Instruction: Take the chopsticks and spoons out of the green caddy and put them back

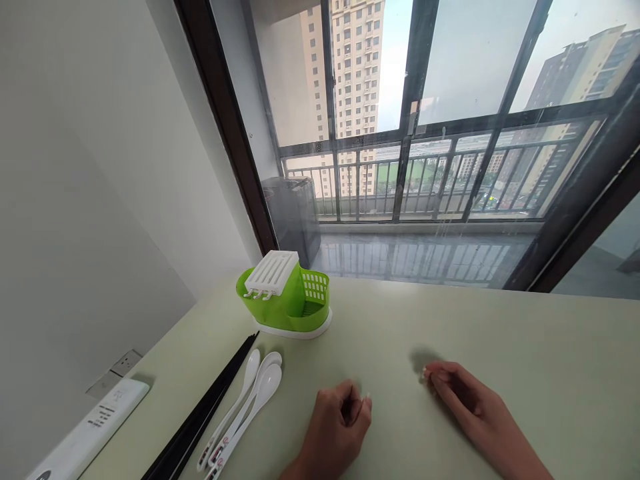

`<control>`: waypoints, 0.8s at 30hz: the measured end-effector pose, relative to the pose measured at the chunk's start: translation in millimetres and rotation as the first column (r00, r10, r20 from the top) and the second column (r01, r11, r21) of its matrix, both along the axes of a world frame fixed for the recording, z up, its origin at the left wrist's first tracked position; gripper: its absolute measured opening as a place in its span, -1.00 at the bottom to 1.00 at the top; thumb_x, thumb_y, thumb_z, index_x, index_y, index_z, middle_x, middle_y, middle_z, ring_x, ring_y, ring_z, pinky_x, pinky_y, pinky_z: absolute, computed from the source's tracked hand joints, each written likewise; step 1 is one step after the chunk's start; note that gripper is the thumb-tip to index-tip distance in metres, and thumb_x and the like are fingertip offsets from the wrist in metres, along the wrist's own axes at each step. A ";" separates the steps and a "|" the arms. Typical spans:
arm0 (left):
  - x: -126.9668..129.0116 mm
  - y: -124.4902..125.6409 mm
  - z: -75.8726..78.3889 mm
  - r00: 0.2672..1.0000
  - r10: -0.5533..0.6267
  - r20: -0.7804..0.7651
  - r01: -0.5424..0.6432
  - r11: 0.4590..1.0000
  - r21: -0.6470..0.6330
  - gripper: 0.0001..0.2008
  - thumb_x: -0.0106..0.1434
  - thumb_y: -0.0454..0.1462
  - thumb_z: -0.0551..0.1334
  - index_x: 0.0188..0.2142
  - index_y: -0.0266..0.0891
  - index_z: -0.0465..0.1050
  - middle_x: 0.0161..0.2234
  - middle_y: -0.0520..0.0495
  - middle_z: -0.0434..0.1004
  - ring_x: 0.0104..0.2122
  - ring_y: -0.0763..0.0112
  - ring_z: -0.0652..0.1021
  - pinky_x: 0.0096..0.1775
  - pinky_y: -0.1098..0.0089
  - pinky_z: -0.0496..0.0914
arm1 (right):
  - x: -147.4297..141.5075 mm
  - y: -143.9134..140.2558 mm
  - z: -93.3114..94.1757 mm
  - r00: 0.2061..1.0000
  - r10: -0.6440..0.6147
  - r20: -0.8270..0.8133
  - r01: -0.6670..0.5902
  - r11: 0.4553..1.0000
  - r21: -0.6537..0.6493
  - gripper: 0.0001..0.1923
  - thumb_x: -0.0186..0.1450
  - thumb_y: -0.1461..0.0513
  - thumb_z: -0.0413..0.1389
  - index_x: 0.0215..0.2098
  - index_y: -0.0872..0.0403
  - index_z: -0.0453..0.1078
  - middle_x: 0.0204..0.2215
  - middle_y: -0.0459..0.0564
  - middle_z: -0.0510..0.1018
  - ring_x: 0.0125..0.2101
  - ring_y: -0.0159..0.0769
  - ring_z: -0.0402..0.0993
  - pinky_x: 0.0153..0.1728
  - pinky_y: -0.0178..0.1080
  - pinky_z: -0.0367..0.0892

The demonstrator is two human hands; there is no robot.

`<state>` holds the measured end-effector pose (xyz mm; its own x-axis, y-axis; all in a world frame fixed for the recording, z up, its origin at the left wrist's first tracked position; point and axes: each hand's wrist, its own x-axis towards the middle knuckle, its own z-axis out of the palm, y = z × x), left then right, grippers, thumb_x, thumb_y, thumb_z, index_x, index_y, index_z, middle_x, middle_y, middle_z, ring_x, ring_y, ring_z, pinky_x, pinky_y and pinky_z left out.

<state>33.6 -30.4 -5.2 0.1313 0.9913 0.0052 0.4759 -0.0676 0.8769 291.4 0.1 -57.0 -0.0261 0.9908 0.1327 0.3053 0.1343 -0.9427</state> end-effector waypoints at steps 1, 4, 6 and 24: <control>0.0 0.0 -0.1 1.000 0.000 -0.002 0.000 1.000 -0.001 -0.59 0.33 -0.16 0.18 -0.55 -0.14 0.00 -0.64 0.22 -0.05 -0.60 0.55 0.07 -0.50 0.44 0.03 | 0.0 0.1 -0.2 1.000 -0.001 0.004 0.001 1.000 0.000 -0.63 0.35 -0.11 0.13 -0.13 -0.03 0.50 -0.29 0.04 0.67 -0.28 -0.18 0.62 -0.27 -0.30 0.54; 0.1 0.2 0.1 1.000 -0.001 -0.008 0.001 1.000 0.004 -0.60 0.32 -0.16 0.18 -0.55 -0.14 0.01 -0.64 0.21 -0.04 -0.60 0.56 0.07 -0.50 0.44 0.03 | 0.3 0.4 -0.2 1.000 -0.001 0.013 0.001 1.000 -0.002 -0.63 0.35 -0.11 0.12 -0.13 -0.04 0.51 -0.29 0.02 0.66 -0.28 -0.19 0.62 -0.27 -0.31 0.52; 0.3 0.4 0.5 1.000 0.002 -0.008 -0.002 1.000 0.007 -0.60 0.32 -0.16 0.18 -0.55 -0.15 0.01 -0.64 0.21 -0.03 -0.60 0.56 0.08 -0.50 0.44 0.03 | 0.6 0.6 0.4 1.000 0.007 0.013 -0.007 1.000 -0.005 -0.63 0.35 -0.11 0.12 -0.13 -0.04 0.51 -0.29 0.01 0.66 -0.27 -0.19 0.62 -0.27 -0.32 0.52; 0.2 -2.5 4.4 1.000 0.007 -0.029 -0.007 1.000 0.008 -0.60 0.34 -0.15 0.15 -0.54 -0.14 -0.01 -0.64 0.21 -0.04 -0.60 0.54 0.09 -0.50 0.45 0.05 | 1.4 1.3 -1.8 1.000 0.004 0.020 -0.004 1.000 -0.012 -0.63 0.35 -0.11 0.12 -0.14 -0.05 0.49 -0.27 -0.01 0.67 -0.25 -0.21 0.63 -0.23 -0.33 0.50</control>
